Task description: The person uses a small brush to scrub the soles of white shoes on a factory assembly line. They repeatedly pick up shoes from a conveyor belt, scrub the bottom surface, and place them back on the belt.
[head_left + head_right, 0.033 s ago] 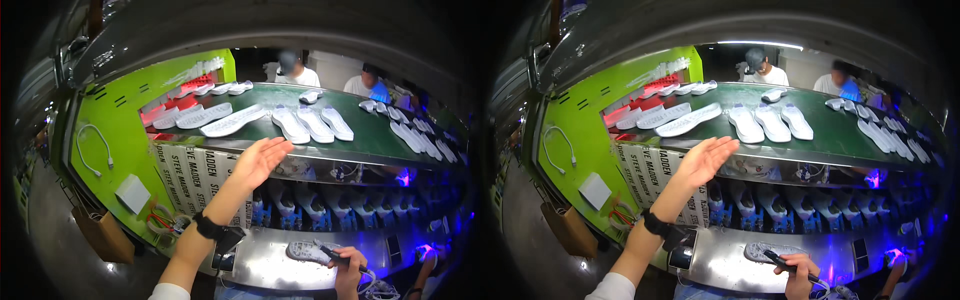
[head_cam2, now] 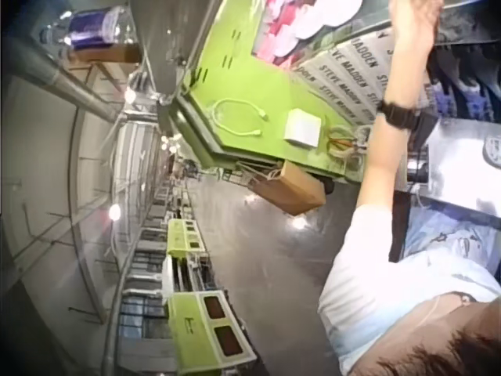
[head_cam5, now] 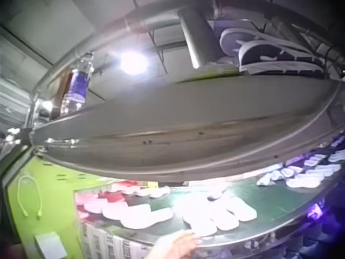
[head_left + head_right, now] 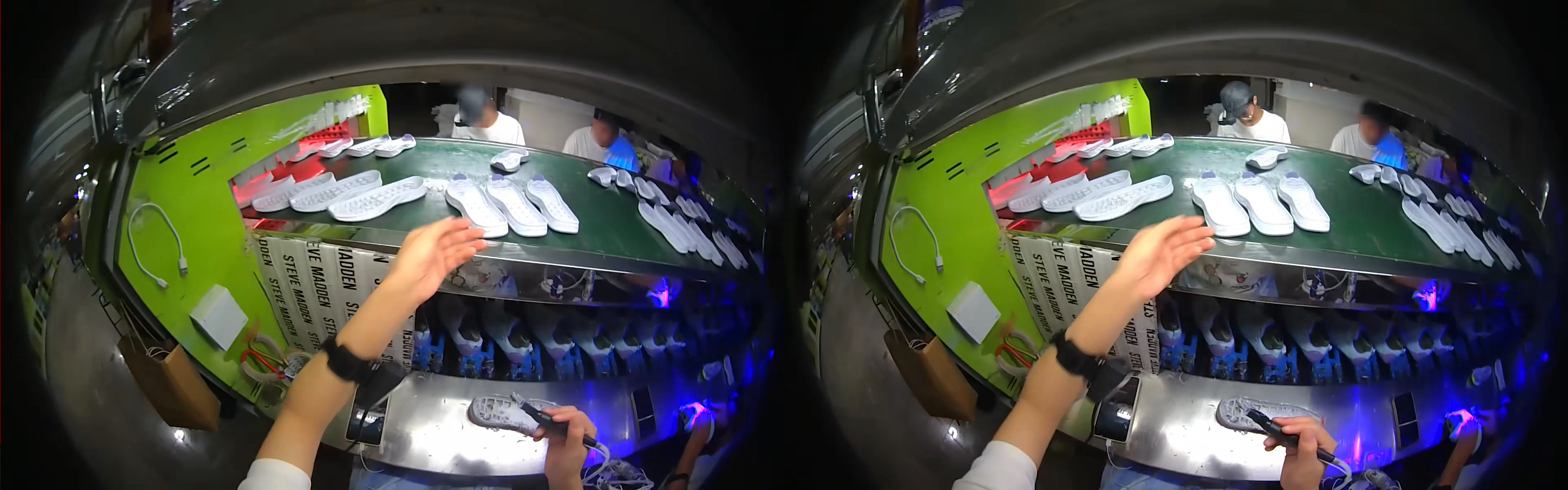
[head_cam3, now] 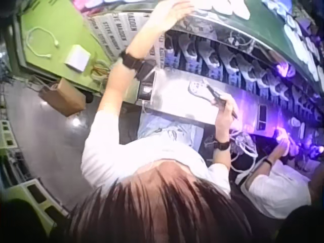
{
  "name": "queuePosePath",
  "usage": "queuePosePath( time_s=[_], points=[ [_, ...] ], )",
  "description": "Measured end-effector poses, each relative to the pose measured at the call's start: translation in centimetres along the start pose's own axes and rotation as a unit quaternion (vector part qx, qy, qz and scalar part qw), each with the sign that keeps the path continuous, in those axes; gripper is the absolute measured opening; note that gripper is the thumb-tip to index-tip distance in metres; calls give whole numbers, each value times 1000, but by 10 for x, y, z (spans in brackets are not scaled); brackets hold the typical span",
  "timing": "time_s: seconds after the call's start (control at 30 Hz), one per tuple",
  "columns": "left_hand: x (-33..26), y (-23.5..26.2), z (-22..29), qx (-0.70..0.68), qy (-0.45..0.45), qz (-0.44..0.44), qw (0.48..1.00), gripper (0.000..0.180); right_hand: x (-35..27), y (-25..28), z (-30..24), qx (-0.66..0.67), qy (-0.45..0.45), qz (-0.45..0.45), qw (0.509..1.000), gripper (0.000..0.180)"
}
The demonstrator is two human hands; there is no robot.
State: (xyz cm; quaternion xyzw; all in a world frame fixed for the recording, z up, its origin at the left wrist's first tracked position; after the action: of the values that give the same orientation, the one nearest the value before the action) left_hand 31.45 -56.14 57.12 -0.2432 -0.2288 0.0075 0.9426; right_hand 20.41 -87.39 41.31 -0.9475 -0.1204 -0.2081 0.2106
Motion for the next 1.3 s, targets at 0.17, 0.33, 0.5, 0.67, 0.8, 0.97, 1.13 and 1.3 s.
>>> queuePosePath(
  time_s=[0.17,0.33,0.5,0.67,0.8,0.97,1.13,1.3],
  points=[
    [106,-4,27,804,-137,45,577,41,-16,-34,-10,-51,-72,-6,996,26],
    [68,16,29,383,-6,172,908,51,-24,5,24,95,-163,86,978,29],
    [-60,4,-9,80,-5,-36,996,52,-32,32,27,97,-166,125,973,29],
    [-237,43,-179,-336,259,-16,906,53,-46,-57,42,-23,-293,-169,941,22],
    [-282,24,-248,-427,288,4,857,53,-26,-33,54,-294,-93,32,951,19],
    [-288,34,-262,-340,306,122,881,54,-54,-58,67,-209,-187,-106,954,23],
    [-276,29,-264,-408,271,93,867,56,-53,-78,52,-300,-77,-168,936,21],
    [-263,37,-262,-444,243,115,855,56,-40,-58,75,-218,-234,-117,940,23]
  ],
)
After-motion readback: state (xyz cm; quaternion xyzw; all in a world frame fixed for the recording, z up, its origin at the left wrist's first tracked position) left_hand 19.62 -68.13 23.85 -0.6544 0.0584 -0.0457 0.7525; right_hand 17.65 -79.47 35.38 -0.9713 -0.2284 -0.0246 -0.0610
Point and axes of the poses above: each hand's wrist, its own x-axis towards the middle knuckle, its own y-axis out of the back of the hand, z = x × y, the point moved 9 cm from there along x, towards the middle knuckle, and after that the axes turned 8 degrees about -y, right-handed, at the moved point
